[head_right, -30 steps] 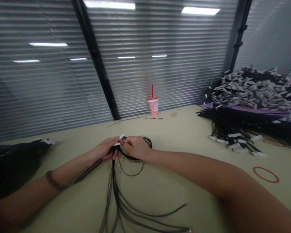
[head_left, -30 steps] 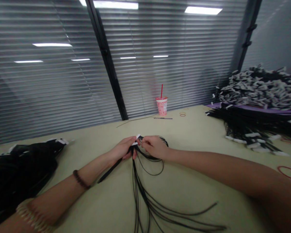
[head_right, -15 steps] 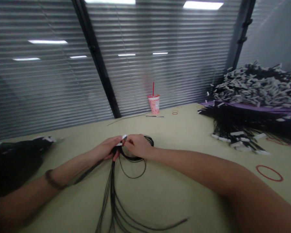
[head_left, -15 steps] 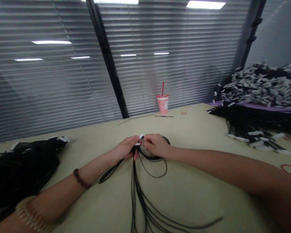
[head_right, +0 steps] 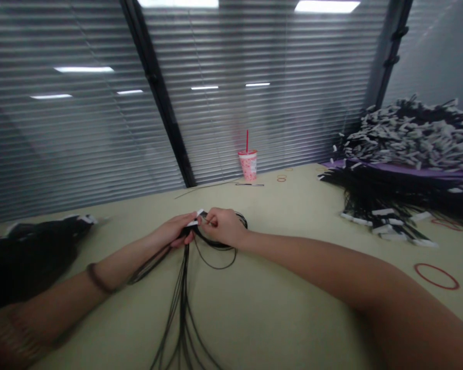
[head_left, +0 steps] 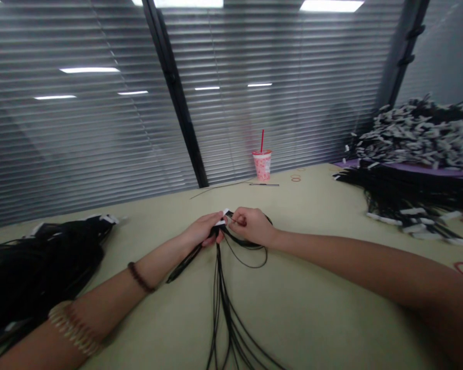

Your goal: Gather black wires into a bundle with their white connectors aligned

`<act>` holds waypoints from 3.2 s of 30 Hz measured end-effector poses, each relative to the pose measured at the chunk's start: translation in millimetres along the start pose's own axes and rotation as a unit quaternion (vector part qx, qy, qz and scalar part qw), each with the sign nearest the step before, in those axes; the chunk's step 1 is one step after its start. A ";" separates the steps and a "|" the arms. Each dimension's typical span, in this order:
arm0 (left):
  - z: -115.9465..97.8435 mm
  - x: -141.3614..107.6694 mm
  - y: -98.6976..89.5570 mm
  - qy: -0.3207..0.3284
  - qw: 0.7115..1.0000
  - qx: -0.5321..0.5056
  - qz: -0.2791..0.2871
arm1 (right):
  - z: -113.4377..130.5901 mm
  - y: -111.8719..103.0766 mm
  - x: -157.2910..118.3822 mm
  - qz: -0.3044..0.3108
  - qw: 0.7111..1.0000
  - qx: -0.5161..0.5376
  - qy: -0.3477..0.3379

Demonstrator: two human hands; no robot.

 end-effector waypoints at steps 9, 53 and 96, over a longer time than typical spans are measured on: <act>1.9 1.3 -6.4 -0.014 0.995 -0.094 0.001 | -42.8 -33.4 21.2 0.005 0.981 -0.183 -0.059; 4.8 -0.1 -4.8 0.072 0.988 -0.137 0.008 | 31.7 -29.0 1.9 0.123 0.990 -0.010 0.069; 4.8 1.2 -8.0 -0.018 0.998 -0.019 -0.062 | 3.8 -4.5 -5.3 0.033 0.995 0.096 -0.017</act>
Point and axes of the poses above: each hand's wrist, its own x-axis towards the middle knuckle, its own y-axis out of the palm, z = x × y, the point moved 3 cm from there along x, towards the middle knuckle, and after that the axes turned 11 degrees about y, right-handed, at the moved point
